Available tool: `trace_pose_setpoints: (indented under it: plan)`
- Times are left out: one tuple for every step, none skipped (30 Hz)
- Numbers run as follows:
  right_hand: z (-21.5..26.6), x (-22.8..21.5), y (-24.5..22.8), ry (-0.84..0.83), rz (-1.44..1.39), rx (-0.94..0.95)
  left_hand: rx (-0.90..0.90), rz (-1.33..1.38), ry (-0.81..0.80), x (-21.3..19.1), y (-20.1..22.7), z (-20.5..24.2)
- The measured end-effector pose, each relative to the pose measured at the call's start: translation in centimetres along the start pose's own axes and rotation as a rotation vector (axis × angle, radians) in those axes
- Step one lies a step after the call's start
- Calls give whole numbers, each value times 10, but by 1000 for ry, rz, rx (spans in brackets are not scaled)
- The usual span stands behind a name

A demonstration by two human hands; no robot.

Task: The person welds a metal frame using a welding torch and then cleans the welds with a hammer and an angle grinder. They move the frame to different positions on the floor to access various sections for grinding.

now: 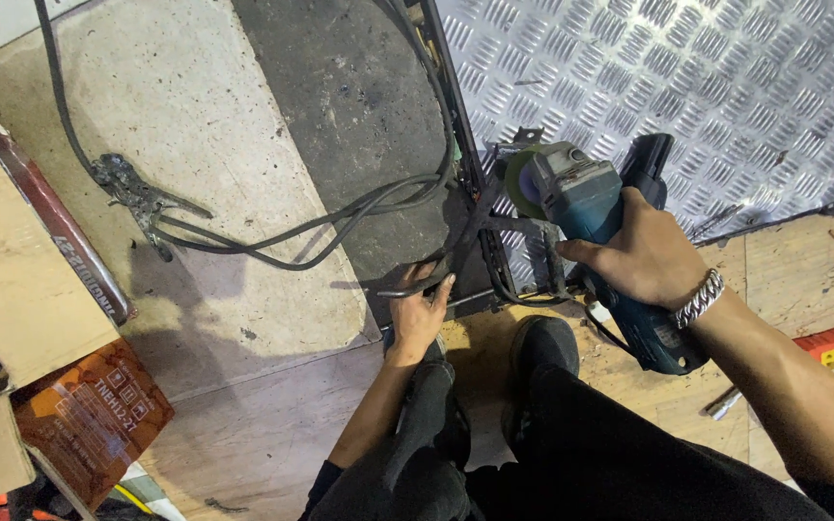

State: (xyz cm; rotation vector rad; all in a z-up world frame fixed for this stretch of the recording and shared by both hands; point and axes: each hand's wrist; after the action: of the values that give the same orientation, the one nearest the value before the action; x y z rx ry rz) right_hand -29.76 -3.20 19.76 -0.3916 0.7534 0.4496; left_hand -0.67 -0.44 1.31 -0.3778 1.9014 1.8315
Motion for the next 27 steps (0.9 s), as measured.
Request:
trace_pose_setpoints:
  plan:
    - [-2,2,0,4,10,0,3,-4,5,-1,1,0]
    - [-4,4,-1,8,19,0,5,-8,10,-1,2,1]
    - [-4,4,-5,9,26,0,0,-4,13,0,3,1]
    - [-5,5,-8,20,23,-7,7,4,21,1,3,1]
    - [-5,7,-12,30,18,-13,14,9,27,1,4,1]
    - [-4,9,-12,29,22,-13,11,12,28,4,-2,4]
    - [-4,12,-13,39,36,0,8,17,36,8,-8,7]
    - [-3,14,-13,48,51,13,5,23,44,11,-13,9]
    - [-3,16,-12,51,53,14,5,27,44,10,-12,9]
    - [-2,17,-11,54,35,21,0,11,40,9,-11,9]
    - [-2,18,-11,56,19,25,-6,-5,39,9,-10,9]
    - [-3,19,-11,59,22,24,-7,-2,42,10,-11,9]
    - [-4,20,-10,69,55,33,21,-1,49,12,-13,10]
    - [-5,21,-9,79,88,43,49,1,55,13,-15,10]
    - [-3,19,-15,80,91,41,48,2,58,14,-19,12]
    - [-1,17,-20,77,69,45,60,2,72,15,-23,13]
    - [1,16,-25,74,45,53,73,3,82,16,-26,15]
    - [4,14,-31,76,45,55,73,5,81,15,-23,14]
    - [8,13,-37,66,38,67,64,9,78,13,-19,12]
    - [12,12,-43,57,30,80,56,14,75,11,-15,10]
    - [11,13,-43,59,32,80,56,16,77,12,-17,10]
    - [10,15,-42,54,18,85,63,11,80,14,-18,9]
    - [9,16,-41,47,7,88,67,5,86,15,-20,10]
    - [8,16,-41,48,11,86,64,7,89,16,-20,11]
    - [7,16,-41,52,11,89,64,-1,80,16,-21,12]
    - [7,16,-40,57,10,92,65,-9,70,16,-21,12]
    - [7,16,-41,59,12,91,64,-7,72,18,-24,14]
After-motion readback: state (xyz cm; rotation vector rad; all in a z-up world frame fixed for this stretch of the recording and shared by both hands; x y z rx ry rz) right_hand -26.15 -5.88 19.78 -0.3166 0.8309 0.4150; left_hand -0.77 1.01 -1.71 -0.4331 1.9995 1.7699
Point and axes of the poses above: each hand's wrist, its own z-axis away from the middle knuckle, its own x-axis out of the palm, y = z × x, and after that the axes turned 13 degrees about y, right-handed
